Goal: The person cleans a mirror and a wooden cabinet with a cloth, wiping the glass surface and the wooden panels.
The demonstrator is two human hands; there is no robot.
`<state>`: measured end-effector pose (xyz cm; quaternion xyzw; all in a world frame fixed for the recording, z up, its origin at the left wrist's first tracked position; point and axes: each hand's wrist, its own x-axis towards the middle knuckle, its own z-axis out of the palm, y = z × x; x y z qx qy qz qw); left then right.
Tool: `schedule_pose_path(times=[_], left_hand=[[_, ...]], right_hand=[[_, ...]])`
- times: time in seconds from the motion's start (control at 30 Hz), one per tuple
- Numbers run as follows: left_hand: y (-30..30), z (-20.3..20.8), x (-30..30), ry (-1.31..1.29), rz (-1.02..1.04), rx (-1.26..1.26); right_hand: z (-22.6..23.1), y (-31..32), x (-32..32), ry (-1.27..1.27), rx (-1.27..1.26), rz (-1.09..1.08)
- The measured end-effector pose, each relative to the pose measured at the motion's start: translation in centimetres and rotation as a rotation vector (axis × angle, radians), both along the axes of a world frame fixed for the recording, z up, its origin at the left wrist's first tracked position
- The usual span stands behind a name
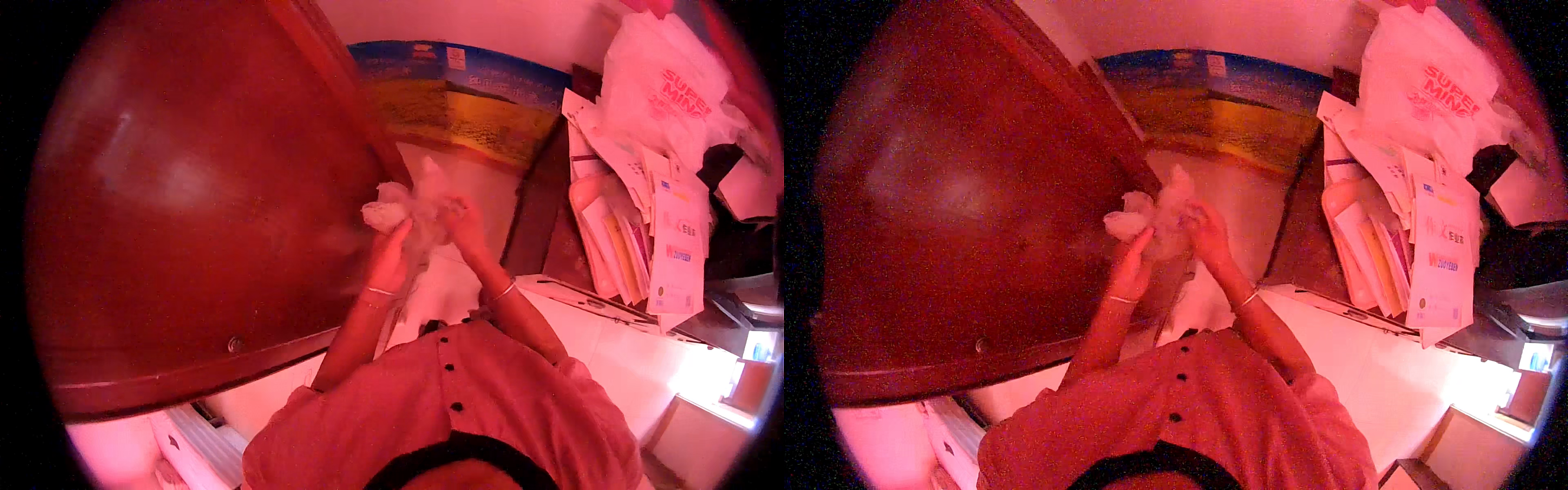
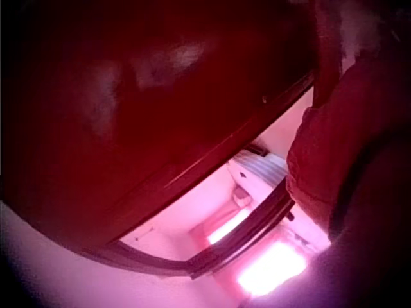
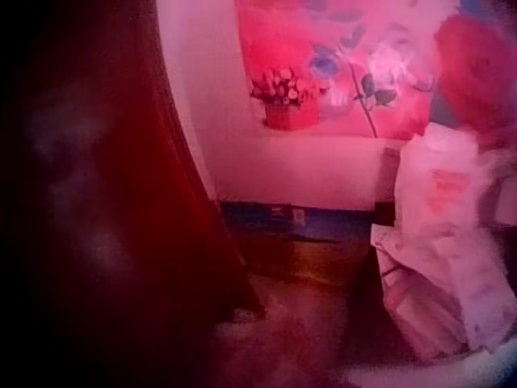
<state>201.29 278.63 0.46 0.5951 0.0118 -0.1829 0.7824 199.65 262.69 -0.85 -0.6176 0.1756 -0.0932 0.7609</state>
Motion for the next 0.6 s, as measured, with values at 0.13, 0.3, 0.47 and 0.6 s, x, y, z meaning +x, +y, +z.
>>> schedule_pose_path(times=[0.13, 0.3, 0.47, 0.6], left_hand=[[-2.1, 5.8, -0.1, -0.278, 0.06, 0.173], [-2.1, 14.3, 4.2, -0.943, 0.465, 0.476], [-3.9, 20.7, 7.3, -1.291, 0.738, 0.713], [-4.2, 19.9, 10.9, -1.46, 0.666, 0.8]], right_hand=[[3.7, -1.3, 0.0, -0.087, 0.114, -0.098], [12.7, 0.2, 6.1, -0.474, 0.065, 0.016], [20.5, 0.5, 12.3, -0.873, -0.244, 0.025], [21.1, 2.5, 15.9, -1.099, -0.477, -0.098]])
